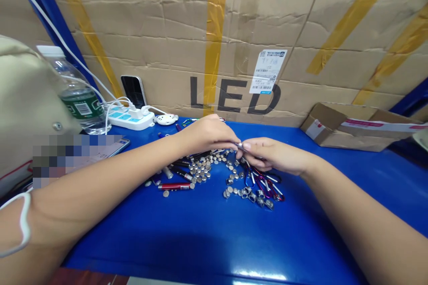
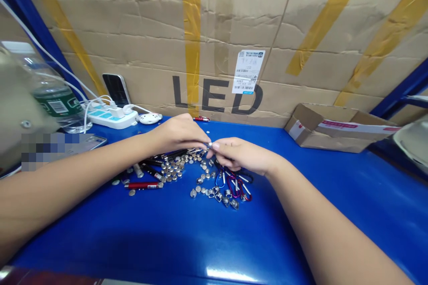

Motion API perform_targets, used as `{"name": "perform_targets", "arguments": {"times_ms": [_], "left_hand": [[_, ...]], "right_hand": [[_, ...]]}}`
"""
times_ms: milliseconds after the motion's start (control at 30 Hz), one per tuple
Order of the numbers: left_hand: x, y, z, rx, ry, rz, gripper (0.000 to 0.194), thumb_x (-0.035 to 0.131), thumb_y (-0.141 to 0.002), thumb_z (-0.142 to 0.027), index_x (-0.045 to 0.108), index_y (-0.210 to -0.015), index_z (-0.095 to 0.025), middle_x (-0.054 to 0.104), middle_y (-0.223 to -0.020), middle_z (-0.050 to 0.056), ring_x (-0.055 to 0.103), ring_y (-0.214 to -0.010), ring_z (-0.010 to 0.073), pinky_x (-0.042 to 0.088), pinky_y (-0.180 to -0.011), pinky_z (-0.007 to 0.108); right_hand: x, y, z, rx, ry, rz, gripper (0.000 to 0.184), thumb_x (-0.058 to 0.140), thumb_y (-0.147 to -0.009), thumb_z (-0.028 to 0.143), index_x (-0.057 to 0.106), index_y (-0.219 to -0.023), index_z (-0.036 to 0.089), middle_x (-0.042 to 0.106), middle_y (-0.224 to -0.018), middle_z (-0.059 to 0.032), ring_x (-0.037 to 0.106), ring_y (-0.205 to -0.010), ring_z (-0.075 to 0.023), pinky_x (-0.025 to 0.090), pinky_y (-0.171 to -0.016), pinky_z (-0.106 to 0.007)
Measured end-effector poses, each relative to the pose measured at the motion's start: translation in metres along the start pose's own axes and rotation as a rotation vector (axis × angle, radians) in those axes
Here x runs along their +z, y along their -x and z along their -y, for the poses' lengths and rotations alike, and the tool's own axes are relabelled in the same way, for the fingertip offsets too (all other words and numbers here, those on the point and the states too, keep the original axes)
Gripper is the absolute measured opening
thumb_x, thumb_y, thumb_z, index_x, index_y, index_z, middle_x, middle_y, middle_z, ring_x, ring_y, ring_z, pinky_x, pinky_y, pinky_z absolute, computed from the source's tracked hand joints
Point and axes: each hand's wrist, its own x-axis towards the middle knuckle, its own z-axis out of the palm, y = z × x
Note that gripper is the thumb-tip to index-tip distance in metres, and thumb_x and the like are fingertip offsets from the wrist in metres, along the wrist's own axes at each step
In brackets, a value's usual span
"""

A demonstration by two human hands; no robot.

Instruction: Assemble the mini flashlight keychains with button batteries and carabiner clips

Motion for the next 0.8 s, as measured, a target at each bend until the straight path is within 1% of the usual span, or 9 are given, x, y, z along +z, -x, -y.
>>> {"name": "perform_targets", "arguments": {"times_ms": [100,167,233,367,467,567,633,733,800], "left_hand": [[0.003,-0.004,0.001,-0.218,0.198,-0.009,0.021,0.057,-0.085,-0.036,0.072,-0.089,-0.022,0.073,-0.088,0.002,0.065,-0.082,0.0143,0.044,-0.077,0.026],[0.005,-0.005,0.002,-0.349,0.325,0.048,0.024,0.058,-0.084,-0.038,0.072,-0.086,-0.019,0.072,-0.079,0.002,0.064,-0.074,0.0132,0.045,-0.069,0.024],[0.007,-0.005,0.002,-0.431,0.417,0.089,0.024,0.062,-0.080,-0.039,0.073,-0.086,-0.018,0.072,-0.077,0.003,0.064,-0.071,0.0133,0.045,-0.066,0.024],[0.012,-0.003,0.002,-0.453,0.483,0.036,0.021,0.067,-0.076,-0.036,0.073,-0.084,-0.018,0.071,-0.075,0.003,0.063,-0.070,0.0129,0.045,-0.064,0.024],[0.012,-0.004,0.001,-0.406,0.446,-0.021,0.020,0.066,-0.077,-0.036,0.073,-0.083,-0.017,0.070,-0.075,0.002,0.061,-0.069,0.0121,0.045,-0.065,0.024],[0.010,-0.007,0.002,-0.376,0.361,-0.050,0.023,0.061,-0.081,-0.038,0.071,-0.087,-0.018,0.070,-0.081,0.002,0.061,-0.074,0.0125,0.044,-0.069,0.023],[0.007,-0.007,0.004,-0.413,0.245,-0.006,0.034,0.053,-0.084,-0.046,0.070,-0.084,-0.017,0.069,-0.078,0.002,0.060,-0.071,0.0133,0.042,-0.066,0.024],[0.003,-0.003,0.008,-0.512,0.119,0.179,0.054,0.039,-0.087,-0.060,0.068,-0.074,-0.016,0.066,-0.070,0.004,0.056,-0.062,0.0146,0.039,-0.061,0.025],[0.003,0.001,0.010,-0.546,0.095,0.281,0.053,0.042,-0.083,-0.063,0.068,-0.077,-0.017,0.068,-0.077,0.005,0.057,-0.066,0.0156,0.039,-0.061,0.025]], "right_hand": [[0.003,-0.001,0.004,-0.004,0.135,-0.088,0.038,0.043,-0.090,0.052,0.053,-0.089,0.016,0.033,-0.054,0.0078,0.024,-0.045,-0.0066,0.021,-0.042,-0.021],[0.005,-0.002,0.005,-0.009,0.243,-0.126,0.039,0.042,-0.089,0.055,0.052,-0.085,0.017,0.035,-0.057,0.0067,0.027,-0.048,-0.0070,0.024,-0.043,-0.021],[0.007,-0.003,0.005,-0.011,0.328,-0.154,0.041,0.042,-0.089,0.056,0.051,-0.081,0.017,0.037,-0.061,0.0054,0.030,-0.051,-0.0074,0.027,-0.045,-0.022],[0.008,-0.002,0.003,-0.006,0.328,-0.158,0.041,0.043,-0.088,0.057,0.051,-0.081,0.017,0.038,-0.062,0.0050,0.030,-0.052,-0.0078,0.028,-0.046,-0.022],[0.006,-0.002,0.002,-0.009,0.188,-0.112,0.040,0.043,-0.088,0.056,0.053,-0.085,0.017,0.033,-0.058,0.0068,0.025,-0.049,-0.0073,0.024,-0.044,-0.022],[0.004,-0.002,0.003,-0.013,0.131,-0.138,0.041,0.040,-0.089,0.056,0.053,-0.092,0.017,0.031,-0.056,0.0077,0.023,-0.046,-0.0078,0.021,-0.042,-0.022],[0.004,-0.002,0.005,-0.018,0.216,-0.203,0.041,0.039,-0.089,0.056,0.051,-0.089,0.018,0.032,-0.056,0.0072,0.025,-0.047,-0.0083,0.023,-0.044,-0.023],[0.005,-0.003,0.008,-0.048,0.445,-0.290,0.040,0.036,-0.090,0.055,0.046,-0.076,0.019,0.037,-0.061,0.0050,0.032,-0.054,-0.0094,0.030,-0.051,-0.024],[0.006,-0.003,0.008,-0.062,0.566,-0.329,0.041,0.034,-0.091,0.055,0.043,-0.072,0.019,0.040,-0.065,0.0035,0.035,-0.058,-0.0107,0.033,-0.056,-0.025]]}}
